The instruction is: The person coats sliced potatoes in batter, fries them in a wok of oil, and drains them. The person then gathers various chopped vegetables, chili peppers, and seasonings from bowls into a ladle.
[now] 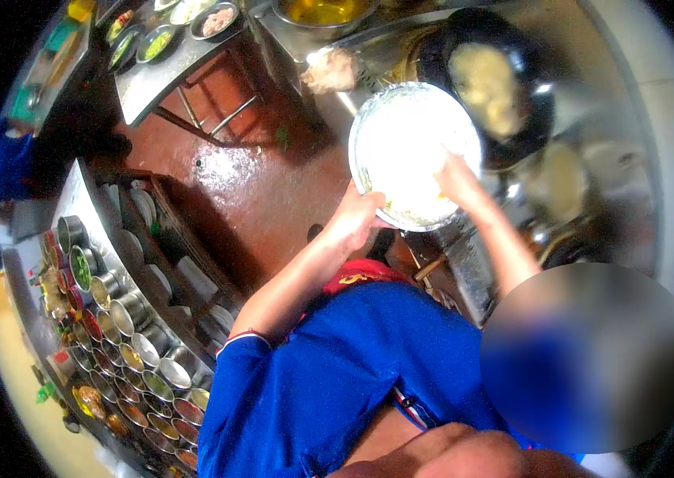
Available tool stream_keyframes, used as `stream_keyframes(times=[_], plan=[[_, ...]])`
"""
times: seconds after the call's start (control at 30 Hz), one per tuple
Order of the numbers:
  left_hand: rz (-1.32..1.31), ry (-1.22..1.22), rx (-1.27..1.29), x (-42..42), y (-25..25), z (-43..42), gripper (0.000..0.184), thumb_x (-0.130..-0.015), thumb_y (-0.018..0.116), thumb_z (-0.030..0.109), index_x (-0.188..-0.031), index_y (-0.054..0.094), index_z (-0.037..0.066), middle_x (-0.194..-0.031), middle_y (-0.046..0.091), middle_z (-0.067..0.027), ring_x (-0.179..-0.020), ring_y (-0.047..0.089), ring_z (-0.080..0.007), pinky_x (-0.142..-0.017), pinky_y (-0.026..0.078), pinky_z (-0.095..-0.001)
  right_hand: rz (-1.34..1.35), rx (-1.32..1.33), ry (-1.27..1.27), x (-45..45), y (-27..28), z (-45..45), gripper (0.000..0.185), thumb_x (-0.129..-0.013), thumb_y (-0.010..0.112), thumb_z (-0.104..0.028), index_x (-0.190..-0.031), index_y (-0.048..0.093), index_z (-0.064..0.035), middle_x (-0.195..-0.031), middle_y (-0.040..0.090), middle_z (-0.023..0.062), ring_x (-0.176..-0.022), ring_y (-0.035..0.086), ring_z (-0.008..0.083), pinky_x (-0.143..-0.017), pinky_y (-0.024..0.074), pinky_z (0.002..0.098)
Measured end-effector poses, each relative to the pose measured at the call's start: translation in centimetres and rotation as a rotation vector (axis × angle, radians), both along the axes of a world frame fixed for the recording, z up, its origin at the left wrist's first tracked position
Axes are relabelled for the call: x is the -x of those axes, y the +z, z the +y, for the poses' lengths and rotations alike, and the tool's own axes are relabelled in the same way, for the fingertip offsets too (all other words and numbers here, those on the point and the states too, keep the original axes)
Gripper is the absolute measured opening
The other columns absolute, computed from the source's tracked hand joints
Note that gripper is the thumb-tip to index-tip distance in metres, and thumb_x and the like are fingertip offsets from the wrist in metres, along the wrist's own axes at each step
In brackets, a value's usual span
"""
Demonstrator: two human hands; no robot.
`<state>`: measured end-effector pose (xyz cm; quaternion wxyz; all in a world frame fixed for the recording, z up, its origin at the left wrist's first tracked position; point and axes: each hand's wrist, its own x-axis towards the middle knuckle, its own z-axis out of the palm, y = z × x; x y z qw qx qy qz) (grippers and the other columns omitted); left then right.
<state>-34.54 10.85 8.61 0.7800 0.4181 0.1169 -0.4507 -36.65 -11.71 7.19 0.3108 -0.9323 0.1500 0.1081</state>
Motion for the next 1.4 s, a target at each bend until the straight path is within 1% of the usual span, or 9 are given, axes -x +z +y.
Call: stream_keyframes(times=[0.27, 0.37, 0.47, 0.77, 0.9, 1.13, 1.27, 1.33, 1.4], plan=[[0.009, -0.021, 0.02, -0.1, 0.1, -1.7, 0.063, -0.077, 0.043, -0.006, -0.137, 0.024, -0.009, -0.121, 0.053, -0.029, -0.1, 0.063, -0.0376, -0.079, 0.059, -0.0476, -0.198, -0.065, -0.197, 1.8, 2.2, -1.2, 0.028, -0.081, 0.054, -0.004, -0.108, 0.058, 0.0041, -0.095, 0.063, 0.0277, -0.092, 0.062, 0.0422, -0.082, 0.0493, 0.0439], [-0.014, -0.058, 0.0, -0.4, 0.4, -2.3, 0.062, -0.078, 0.043, -0.005, -0.137, 0.024, -0.01, -0.121, 0.052, -0.0295, -0.1, 0.063, -0.0375, -0.079, 0.059, -0.0475, -0.297, 0.15, -0.186, 2.2, 0.2, -2.7, 0.027, -0.08, 0.055, -0.002, -0.106, 0.06, 0.0031, -0.097, 0.064, 0.0257, -0.095, 0.062, 0.04, -0.082, 0.0498, 0.0411], [-0.018, -0.068, 0.019, -0.3, -0.2, -2.8, 0.062, -0.078, 0.044, -0.005, -0.137, 0.023, -0.011, -0.122, 0.052, -0.0301, -0.101, 0.062, -0.0376, -0.078, 0.059, -0.0471, -0.259, -0.079, -0.286, 1.5, 1.6, -4.4, 0.032, -0.078, 0.056, -0.001, -0.11, 0.06, 0.0016, -0.102, 0.064, 0.0245, -0.097, 0.063, 0.0369, -0.083, 0.0496, 0.0383], [-0.022, -0.065, -0.021, -0.3, -0.2, -3.4, 0.06, -0.079, 0.044, -0.005, -0.136, 0.024, -0.011, -0.122, 0.051, -0.0298, -0.102, 0.062, -0.0367, -0.079, 0.059, -0.0458, -0.271, -0.076, -0.417, -1.5, 3.9, -17.0, 0.025, -0.075, 0.06, -0.001, -0.1, 0.06, -0.0012, -0.096, 0.066, 0.012, -0.089, 0.062, 0.0179, -0.08, 0.0491, 0.0304], [0.007, -0.069, -0.03, -0.6, 0.3, -3.1, 0.059, -0.08, 0.045, -0.004, -0.136, 0.025, -0.011, -0.123, 0.051, -0.0294, -0.102, 0.062, -0.0368, -0.08, 0.058, -0.0457, -0.145, 0.305, -0.307, -1.5, -2.1, -27.4, 0.033, -0.075, 0.061, -0.007, -0.108, 0.062, -0.0014, -0.106, 0.065, 0.0191, -0.1, 0.062, 0.0313, -0.088, 0.0474, 0.0383], [0.02, -0.039, -0.048, -0.7, -0.5, -2.4, 0.058, -0.081, 0.045, -0.003, -0.135, 0.025, -0.012, -0.124, 0.051, -0.0296, -0.102, 0.062, -0.0372, -0.081, 0.058, -0.0465, 0.053, 0.66, -0.195, -4.7, 0.1, -30.7, 0.04, -0.076, 0.049, 0.001, -0.115, 0.048, 0.0114, -0.109, 0.055, 0.0357, -0.099, 0.056, 0.0482, -0.091, 0.0453, 0.0475], [0.034, -0.061, -0.055, -1.1, 0.1, -2.3, 0.058, -0.082, 0.044, -0.004, -0.135, 0.025, -0.012, -0.123, 0.051, -0.03, -0.103, 0.062, -0.0372, -0.081, 0.058, -0.0469, -0.625, 1.063, 0.14, -5.7, -3.2, -34.8, 0.038, -0.079, 0.054, -0.005, -0.114, 0.05, 0.0097, -0.104, 0.057, 0.0345, -0.095, 0.058, 0.0462, -0.086, 0.0475, 0.0484], [0.017, -0.036, -0.048, -1.1, -0.1, -2.4, 0.058, -0.081, 0.043, -0.004, -0.135, 0.024, -0.012, -0.123, 0.051, -0.0299, -0.103, 0.062, -0.0373, -0.081, 0.058, -0.0472, -0.271, 0.527, -0.179, -6.2, 5.7, -21.2, 0.032, -0.084, 0.052, -0.009, -0.112, 0.055, 0.0042, -0.099, 0.062, 0.0275, -0.094, 0.061, 0.0423, -0.084, 0.0489, 0.0456], [0.027, -0.016, -0.038, -0.6, -0.4, -2.4, 0.058, -0.081, 0.043, -0.004, -0.136, 0.024, -0.011, -0.123, 0.05, -0.0297, -0.103, 0.061, -0.0373, -0.081, 0.058, -0.0474, -0.288, 0.271, 0.016, -4.7, 8.3, -10.6, 0.025, -0.089, 0.045, -0.011, -0.104, 0.062, -0.0015, -0.097, 0.066, 0.0195, -0.089, 0.063, 0.0375, -0.077, 0.0508, 0.0442]])
